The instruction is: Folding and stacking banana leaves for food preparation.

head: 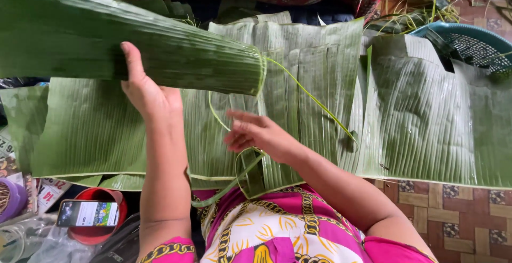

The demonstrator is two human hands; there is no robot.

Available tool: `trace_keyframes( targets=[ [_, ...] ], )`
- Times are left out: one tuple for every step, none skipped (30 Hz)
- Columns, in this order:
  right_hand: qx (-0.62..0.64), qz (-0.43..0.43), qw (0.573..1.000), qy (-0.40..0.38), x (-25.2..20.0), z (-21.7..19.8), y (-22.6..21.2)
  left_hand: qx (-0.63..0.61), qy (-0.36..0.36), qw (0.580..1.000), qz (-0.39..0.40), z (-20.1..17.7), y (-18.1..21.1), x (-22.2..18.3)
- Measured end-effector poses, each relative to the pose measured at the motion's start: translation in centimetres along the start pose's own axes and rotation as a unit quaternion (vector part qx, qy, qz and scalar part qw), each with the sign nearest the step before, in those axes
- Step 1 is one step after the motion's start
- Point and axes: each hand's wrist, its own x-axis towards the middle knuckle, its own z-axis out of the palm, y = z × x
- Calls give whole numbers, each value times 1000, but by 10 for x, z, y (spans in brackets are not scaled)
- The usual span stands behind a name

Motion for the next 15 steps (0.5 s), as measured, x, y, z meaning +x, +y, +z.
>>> trace_keyframes(
  targets=[
    [-124, 14, 991, -42, -5, 8, -4, 11, -7, 1000, 22, -4, 3, 11],
    [-247, 29, 965, -84, -9, 15, -9, 20, -14, 999, 43, -8, 5, 21],
    [-248, 31, 965, -84, -10, 9, 4, 20, -12, 999, 41, -6, 11, 28],
    [-456, -122, 873, -119, -12, 4, 18, 49, 7, 997, 58, -5, 19, 36],
    [-630, -267, 715, -147, -13, 0, 32, 79, 26, 994, 74, -4, 27, 43],
    [-630, -267, 713, -152, -18, -11, 41, 76, 29, 994, 78, -4, 30, 64],
    [-695, -289, 642, -144, -23, -21, 49, 76, 45, 991, 99, -3, 35, 85],
    [-752, -314, 562, -142, -24, -30, 56, 72, 66, 987, 127, -5, 46, 107],
    [-750, -319, 558, -155, -31, -32, 49, 65, 74, 986, 137, 0, 47, 136],
    [-759, -330, 550, -118, -37, -36, 42, 35, 21, 984, 172, 2, 51, 166],
    [-765, -340, 541, -79, -43, -40, 35, 7, -33, 978, 207, 3, 56, 197],
    [-764, -345, 538, -90, -46, -48, 37, 3, -27, 976, 217, 1, 54, 233],
    [-782, -336, 523, -45, -49, -57, 38, 141, -39, 945, 291, -1, 52, 270],
    [-800, -323, 506, 5, -53, -67, 38, 276, -51, 893, 352, 0, 46, 307],
    [-800, -326, 503, -1, -53, -71, 35, 273, -45, 893, 356, 7, 42, 315]
  ],
)
